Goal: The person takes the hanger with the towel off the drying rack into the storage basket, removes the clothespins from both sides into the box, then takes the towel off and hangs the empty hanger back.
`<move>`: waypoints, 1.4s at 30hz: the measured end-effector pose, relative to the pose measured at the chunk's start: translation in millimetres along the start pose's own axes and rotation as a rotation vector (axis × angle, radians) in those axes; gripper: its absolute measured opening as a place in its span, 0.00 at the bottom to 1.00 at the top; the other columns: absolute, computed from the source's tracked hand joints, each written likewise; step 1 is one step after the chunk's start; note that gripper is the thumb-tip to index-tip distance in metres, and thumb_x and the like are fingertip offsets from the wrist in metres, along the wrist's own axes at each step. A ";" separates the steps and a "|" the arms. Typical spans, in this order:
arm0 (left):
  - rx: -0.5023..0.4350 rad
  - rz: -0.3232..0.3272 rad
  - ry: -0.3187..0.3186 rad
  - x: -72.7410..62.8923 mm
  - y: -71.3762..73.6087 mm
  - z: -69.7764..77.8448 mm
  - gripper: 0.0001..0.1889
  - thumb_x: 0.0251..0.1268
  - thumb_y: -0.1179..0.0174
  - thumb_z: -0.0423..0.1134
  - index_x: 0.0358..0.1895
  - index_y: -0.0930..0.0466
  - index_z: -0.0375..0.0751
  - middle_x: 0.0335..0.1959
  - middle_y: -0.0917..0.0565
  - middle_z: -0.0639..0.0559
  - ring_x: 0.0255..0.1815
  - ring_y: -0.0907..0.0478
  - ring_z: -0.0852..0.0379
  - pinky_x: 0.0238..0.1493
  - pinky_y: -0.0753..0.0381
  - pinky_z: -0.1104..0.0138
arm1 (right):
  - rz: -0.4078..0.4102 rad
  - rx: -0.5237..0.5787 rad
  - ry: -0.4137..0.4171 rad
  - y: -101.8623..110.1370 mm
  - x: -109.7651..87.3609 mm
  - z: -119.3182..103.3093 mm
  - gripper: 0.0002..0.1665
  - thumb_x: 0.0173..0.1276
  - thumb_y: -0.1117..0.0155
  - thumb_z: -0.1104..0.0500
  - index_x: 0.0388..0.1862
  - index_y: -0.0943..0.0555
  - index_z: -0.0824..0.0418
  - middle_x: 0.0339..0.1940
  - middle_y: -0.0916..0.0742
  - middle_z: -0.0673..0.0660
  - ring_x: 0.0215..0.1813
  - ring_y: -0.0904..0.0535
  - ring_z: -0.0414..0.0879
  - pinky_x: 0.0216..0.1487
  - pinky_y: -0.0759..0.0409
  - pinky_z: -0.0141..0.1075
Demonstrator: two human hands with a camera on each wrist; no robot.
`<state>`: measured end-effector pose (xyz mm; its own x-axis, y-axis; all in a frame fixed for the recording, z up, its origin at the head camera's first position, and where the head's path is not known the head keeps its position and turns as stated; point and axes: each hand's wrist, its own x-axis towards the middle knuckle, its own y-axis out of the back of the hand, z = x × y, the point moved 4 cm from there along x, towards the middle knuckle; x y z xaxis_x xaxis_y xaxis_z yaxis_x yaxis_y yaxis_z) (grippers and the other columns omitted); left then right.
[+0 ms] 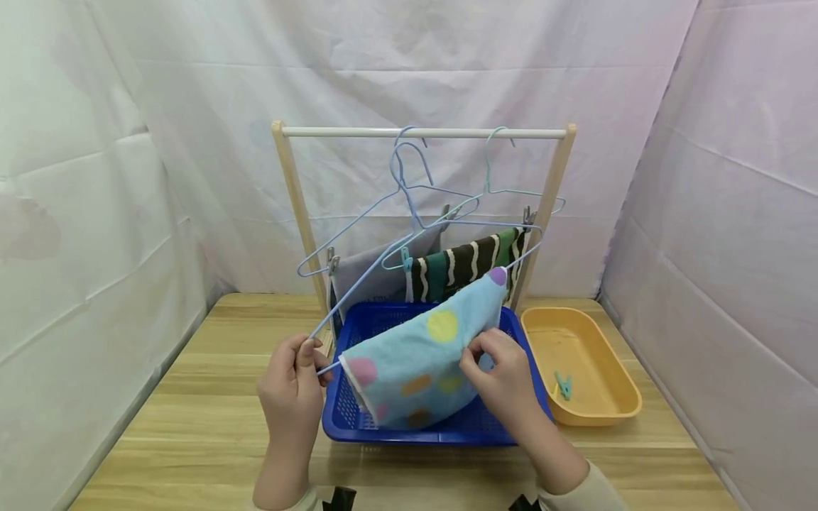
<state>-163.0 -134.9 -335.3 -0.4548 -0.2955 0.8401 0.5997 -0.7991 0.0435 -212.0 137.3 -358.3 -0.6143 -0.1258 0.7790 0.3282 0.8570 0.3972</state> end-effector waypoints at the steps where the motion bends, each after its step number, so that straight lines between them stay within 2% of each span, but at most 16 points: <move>1: 0.011 -0.015 -0.009 0.9 0.9 -0.5 0.07 0.72 0.48 0.25 0.33 0.25 0.26 0.15 0.22 0.45 0.13 0.27 0.65 0.17 0.25 0.80 | -0.012 -0.004 0.015 0.3 -0.5 0.5 0.14 0.55 0.37 0.71 0.21 0.26 0.53 0.21 0.25 0.44 0.25 0.30 0.44 0.23 0.32 0.32; 6: 0.064 -0.074 -0.046 3.9 6.8 -6.0 0.05 0.71 0.47 0.25 0.34 0.24 0.29 0.15 0.22 0.49 0.12 0.29 0.65 0.15 0.28 0.79 | -0.076 -0.078 0.072 3.7 -1.4 2.9 0.13 0.55 0.37 0.68 0.20 0.26 0.52 0.20 0.25 0.43 0.25 0.29 0.44 0.25 0.31 0.28; 14: 0.094 -0.097 -0.046 2.6 10.9 -14.1 0.04 0.67 0.46 0.19 0.34 0.25 0.28 0.14 0.23 0.48 0.12 0.29 0.64 0.15 0.28 0.79 | -0.097 -0.133 0.092 12.2 -2.1 11.8 0.14 0.53 0.35 0.71 0.20 0.25 0.52 0.20 0.25 0.42 0.25 0.30 0.41 0.25 0.31 0.26; 18: 0.119 -0.079 -0.018 0.8 13.0 -16.0 0.05 0.66 0.47 0.18 0.34 0.26 0.28 0.14 0.23 0.49 0.13 0.29 0.66 0.15 0.29 0.80 | -0.119 -0.165 0.080 14.3 -4.1 17.0 0.15 0.52 0.34 0.71 0.20 0.25 0.52 0.21 0.26 0.41 0.26 0.32 0.37 0.24 0.29 0.27; 25: 0.127 -0.045 0.023 0.7 16.7 -16.5 0.04 0.68 0.47 0.20 0.34 0.26 0.27 0.15 0.23 0.48 0.14 0.29 0.67 0.15 0.28 0.80 | -0.162 -0.214 -0.011 20.1 -10.6 29.6 0.16 0.53 0.33 0.70 0.20 0.25 0.49 0.21 0.27 0.40 0.27 0.33 0.35 0.23 0.30 0.28; 29: 0.127 -0.033 0.048 1.3 19.0 -16.7 0.04 0.69 0.48 0.21 0.34 0.26 0.26 0.15 0.23 0.47 0.14 0.30 0.68 0.15 0.29 0.81 | -0.161 -0.242 -0.015 22.2 -13.5 36.0 0.16 0.53 0.33 0.70 0.20 0.25 0.50 0.21 0.27 0.41 0.26 0.34 0.35 0.23 0.31 0.28; 35: 0.121 -0.021 0.044 1.7 21.5 -18.0 0.04 0.69 0.47 0.20 0.34 0.26 0.25 0.14 0.23 0.46 0.14 0.29 0.69 0.14 0.30 0.81 | -0.160 -0.265 -0.056 26.0 -17.7 43.8 0.18 0.52 0.33 0.71 0.19 0.26 0.49 0.20 0.28 0.39 0.24 0.35 0.36 0.22 0.33 0.29; 42: 0.106 0.013 0.053 2.3 23.9 -19.5 0.06 0.70 0.48 0.22 0.33 0.27 0.23 0.14 0.24 0.45 0.15 0.30 0.73 0.14 0.30 0.81 | -0.182 -0.284 -0.062 27.4 -21.2 45.7 0.18 0.52 0.33 0.70 0.18 0.26 0.48 0.20 0.28 0.39 0.24 0.35 0.36 0.22 0.33 0.29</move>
<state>-162.5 -164.9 -342.8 -0.4791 -0.3355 0.8111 0.6710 -0.7358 0.0920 -222.8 186.3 -386.1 -0.7205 -0.2262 0.6555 0.3902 0.6491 0.6529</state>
